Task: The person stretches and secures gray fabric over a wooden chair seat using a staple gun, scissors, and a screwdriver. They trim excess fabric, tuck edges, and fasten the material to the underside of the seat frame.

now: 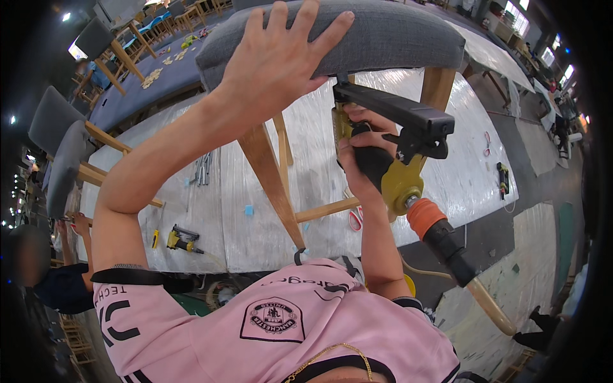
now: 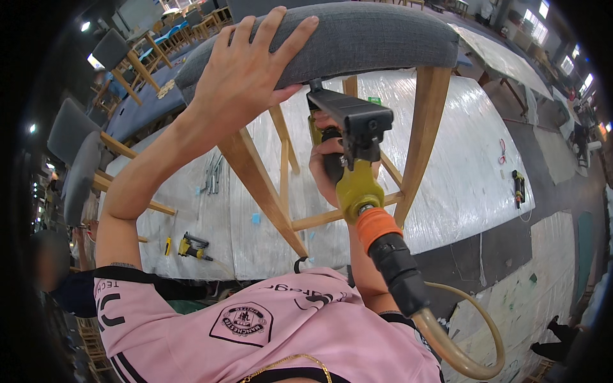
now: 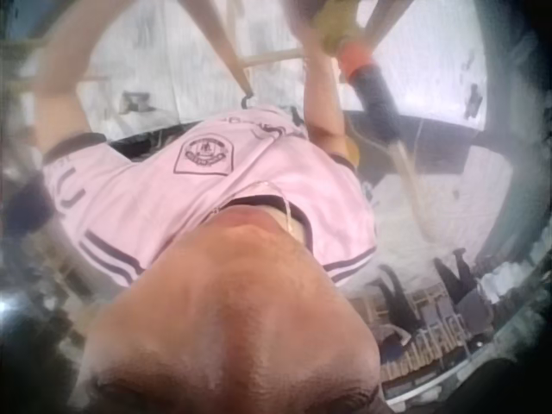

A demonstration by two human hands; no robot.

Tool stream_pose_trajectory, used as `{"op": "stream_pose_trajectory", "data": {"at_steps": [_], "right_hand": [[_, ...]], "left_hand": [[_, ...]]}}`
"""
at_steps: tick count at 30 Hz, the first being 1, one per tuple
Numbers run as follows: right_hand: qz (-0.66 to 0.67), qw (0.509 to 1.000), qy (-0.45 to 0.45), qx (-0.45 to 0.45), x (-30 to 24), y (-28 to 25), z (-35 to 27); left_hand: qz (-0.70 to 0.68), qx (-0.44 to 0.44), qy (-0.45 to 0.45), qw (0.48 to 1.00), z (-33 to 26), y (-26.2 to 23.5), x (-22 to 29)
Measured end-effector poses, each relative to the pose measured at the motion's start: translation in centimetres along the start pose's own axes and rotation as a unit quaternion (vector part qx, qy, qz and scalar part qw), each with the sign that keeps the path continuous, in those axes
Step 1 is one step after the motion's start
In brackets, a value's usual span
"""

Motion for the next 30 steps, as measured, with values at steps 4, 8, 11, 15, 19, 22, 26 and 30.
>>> {"op": "stream_pose_trajectory", "data": {"at_steps": [4, 8, 11, 15, 19, 22, 26, 30], "right_hand": [[0.109, 0.990, 0.090, 0.024, 0.4, 0.9, -0.9], [-0.009, 0.998, 0.059, 0.025, -1.5, 0.7, -0.3], [-0.027, 0.999, 0.020, 0.032, -1.5, 0.9, -0.1], [0.082, 0.975, 0.208, -0.008, 1.1, 1.6, -1.2], [0.085, 0.971, 0.220, -0.033, 1.1, 2.2, -1.0], [0.041, 0.991, 0.129, -0.005, -0.3, 1.8, 0.4], [-0.006, 0.999, -0.022, -0.030, -1.9, 1.7, 1.9], [-0.016, 0.995, -0.096, -0.036, -2.5, 2.0, 2.7]], "left_hand": [[-0.033, 0.006, -0.013, 0.999, -0.8, 0.2, 0.8], [-0.039, 0.017, -0.026, 0.999, -1.2, 0.2, 1.1], [-0.031, 0.031, -0.026, 0.999, -1.1, 0.3, 0.9], [0.002, 0.013, -0.023, 1.000, -1.1, 0.7, 1.0], [0.004, -0.008, -0.028, 1.000, -0.8, 0.9, 0.6], [-0.049, -0.036, -0.014, 0.998, -0.5, 0.7, -0.1], [-0.284, -0.142, -0.248, 0.915, 1.2, 1.0, -7.8], [-0.277, -0.184, -0.226, 0.916, 1.3, 3.2, -10.0]]}}
Point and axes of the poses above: each hand's wrist, its own z-axis towards the middle knuckle, its own y-axis out of the palm, x = y × z, the point moved 8 cm from there along z, towards the middle knuckle, and after that the axes turned 4 degrees about -z, right-handed, at the moved point
